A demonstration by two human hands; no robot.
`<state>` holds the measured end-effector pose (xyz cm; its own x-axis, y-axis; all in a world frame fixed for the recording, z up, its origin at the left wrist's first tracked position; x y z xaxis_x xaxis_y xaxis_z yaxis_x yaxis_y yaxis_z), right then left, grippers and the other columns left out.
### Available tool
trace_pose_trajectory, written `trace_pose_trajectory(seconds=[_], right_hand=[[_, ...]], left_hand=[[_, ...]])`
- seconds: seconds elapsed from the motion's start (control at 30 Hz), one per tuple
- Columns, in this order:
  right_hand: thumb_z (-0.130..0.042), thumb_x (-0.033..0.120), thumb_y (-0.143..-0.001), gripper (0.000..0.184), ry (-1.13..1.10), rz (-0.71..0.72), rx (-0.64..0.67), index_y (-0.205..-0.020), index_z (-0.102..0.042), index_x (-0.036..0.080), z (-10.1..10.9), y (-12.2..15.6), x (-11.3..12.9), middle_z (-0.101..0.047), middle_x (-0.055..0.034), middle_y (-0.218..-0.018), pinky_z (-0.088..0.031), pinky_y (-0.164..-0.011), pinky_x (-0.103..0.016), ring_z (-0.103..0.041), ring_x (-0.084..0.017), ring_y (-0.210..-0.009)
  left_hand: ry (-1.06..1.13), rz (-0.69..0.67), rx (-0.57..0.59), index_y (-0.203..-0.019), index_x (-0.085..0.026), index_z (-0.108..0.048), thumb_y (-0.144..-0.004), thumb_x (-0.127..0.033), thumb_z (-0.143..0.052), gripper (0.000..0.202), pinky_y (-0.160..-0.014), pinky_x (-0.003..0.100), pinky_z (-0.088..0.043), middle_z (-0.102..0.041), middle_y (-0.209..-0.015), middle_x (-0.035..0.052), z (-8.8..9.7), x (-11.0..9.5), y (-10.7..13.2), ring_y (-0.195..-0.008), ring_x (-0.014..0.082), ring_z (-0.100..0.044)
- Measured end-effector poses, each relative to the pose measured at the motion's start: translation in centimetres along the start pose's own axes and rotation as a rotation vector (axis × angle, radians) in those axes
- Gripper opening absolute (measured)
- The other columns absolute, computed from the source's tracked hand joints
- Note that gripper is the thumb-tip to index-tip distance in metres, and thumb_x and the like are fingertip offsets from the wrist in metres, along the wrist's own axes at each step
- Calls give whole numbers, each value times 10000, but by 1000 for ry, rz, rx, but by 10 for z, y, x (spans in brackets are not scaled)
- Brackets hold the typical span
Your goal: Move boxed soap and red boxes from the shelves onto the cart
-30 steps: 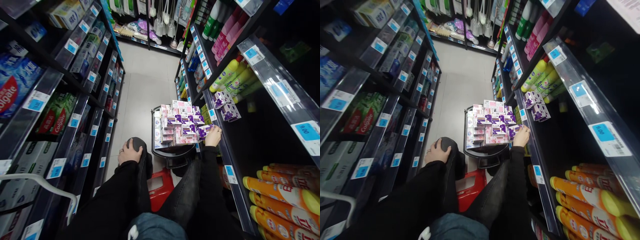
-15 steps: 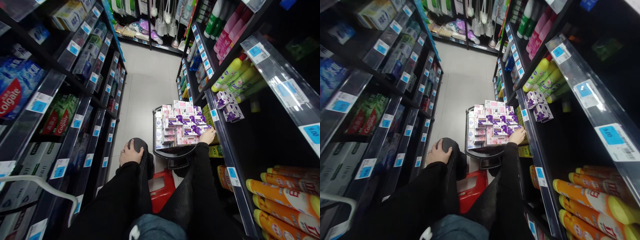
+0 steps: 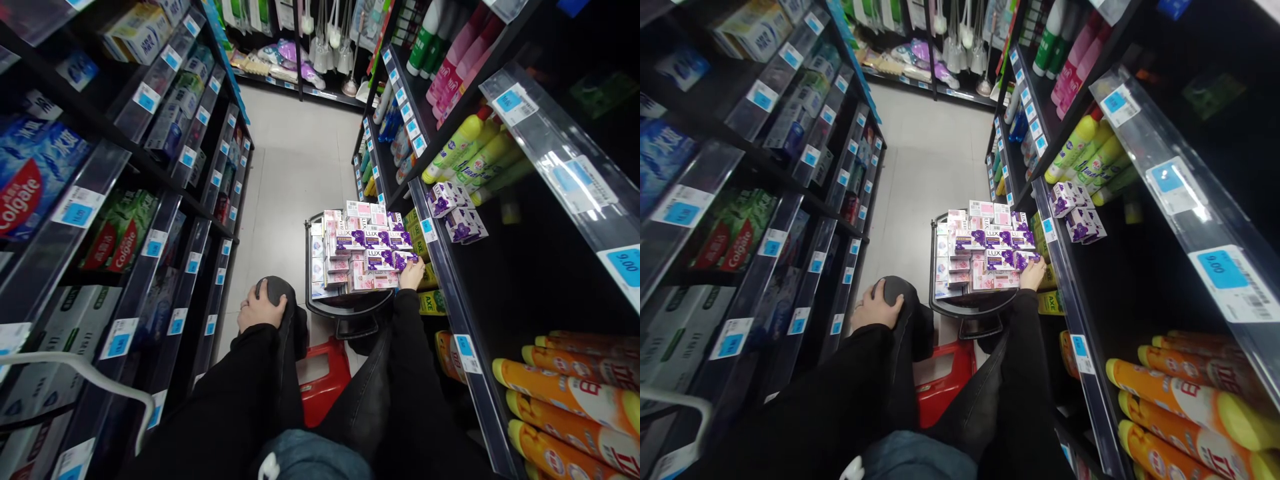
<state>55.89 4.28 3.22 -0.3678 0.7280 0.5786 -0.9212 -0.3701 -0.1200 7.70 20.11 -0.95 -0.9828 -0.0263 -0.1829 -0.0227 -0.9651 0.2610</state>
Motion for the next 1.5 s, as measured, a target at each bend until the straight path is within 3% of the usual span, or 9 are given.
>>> trace_pose_trajectory(seconds=[0.47,0.57,0.63,0.73,0.8,0.97,1.13,1.37,1.5], right_hand=[[-311,272,-929,474,127,68,83,-1279,-496,12,13,5,30,-507,-284,-1265,-388,-1006,-443,-498,-328,-1203],[-397,326,-910,368,210,97,106,-1039,-623,66,47,15,51,-584,-244,-1044,-425,-919,-484,-564,-353,-1041],[-401,383,-925,366,286,150,-25,-975,-626,99,92,7,72,-583,-212,-982,-427,-895,-490,-561,-349,-996],[-454,380,-921,365,344,212,-328,-1103,-579,90,164,-27,101,-549,-223,-1124,-385,-979,-468,-504,-337,-1106],[-558,375,-874,460,385,181,-348,-1195,-531,46,181,-63,106,-500,-266,-1227,-354,-1015,-475,-447,-357,-1184],[-623,301,-811,434,544,183,-218,-1142,-561,27,157,-114,108,-469,-284,-1261,-362,-956,-507,-377,-382,-1202],[-650,293,-780,520,523,189,-306,-1200,-515,16,155,-101,102,-458,-309,-1281,-331,-955,-562,-387,-415,-1179],[-761,387,-677,732,386,-59,-156,-1264,-496,39,162,-120,74,-378,-349,-1388,-312,-1035,-608,-385,-454,-1288],[-709,446,-685,664,361,-35,-191,-1242,-569,112,187,-102,74,-285,-326,-1480,-175,-1094,-702,-217,-507,-1404]], left_hand=[[16,-3,-2,-1516,-212,-345,-886,-524,-460,713,-944,477,-469,-391,-1503,121,1,0,0,-1139,375,-532],[14,-10,-22,-1513,-216,-352,-880,-525,-467,713,-938,472,-469,-395,-1500,120,-1,2,-1,-1128,369,-538],[9,-14,-29,-1511,-217,-355,-878,-529,-472,715,-930,468,-471,-397,-1498,120,-2,2,-1,-1114,365,-546],[10,-17,-38,-1513,-212,-354,-880,-529,-472,717,-926,465,-468,-399,-1496,124,-2,1,-1,-1111,367,-546],[18,-13,-45,-1513,-214,-352,-878,-525,-477,719,-925,468,-467,-402,-1494,124,-1,0,-1,-1110,369,-545],[39,-9,-27,-1510,-215,-359,-877,-525,-471,713,-924,477,-468,-402,-1491,125,1,-1,1,-1126,376,-529],[49,-12,-13,-1508,-212,-361,-872,-514,-474,713,-927,473,-469,-393,-1494,135,5,-2,4,-1145,371,-515],[81,-5,3,-1512,-213,-364,-867,-484,-500,712,-967,470,-445,-398,-1489,143,6,-6,7,-1189,370,-493],[86,-2,8,-1506,-210,-375,-861,-472,-517,711,-951,462,-449,-401,-1492,136,6,-5,10,-1172,365,-499]])
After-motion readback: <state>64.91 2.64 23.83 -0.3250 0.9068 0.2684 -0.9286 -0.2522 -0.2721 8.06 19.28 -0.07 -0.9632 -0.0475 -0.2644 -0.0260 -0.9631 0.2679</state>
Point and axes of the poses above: each hand's wrist, its own y-axis away from the middle knuckle, its own z-axis out of the back of the hand, x = y × z, the point moved 10 cm from there along -y, towards the middle knuckle
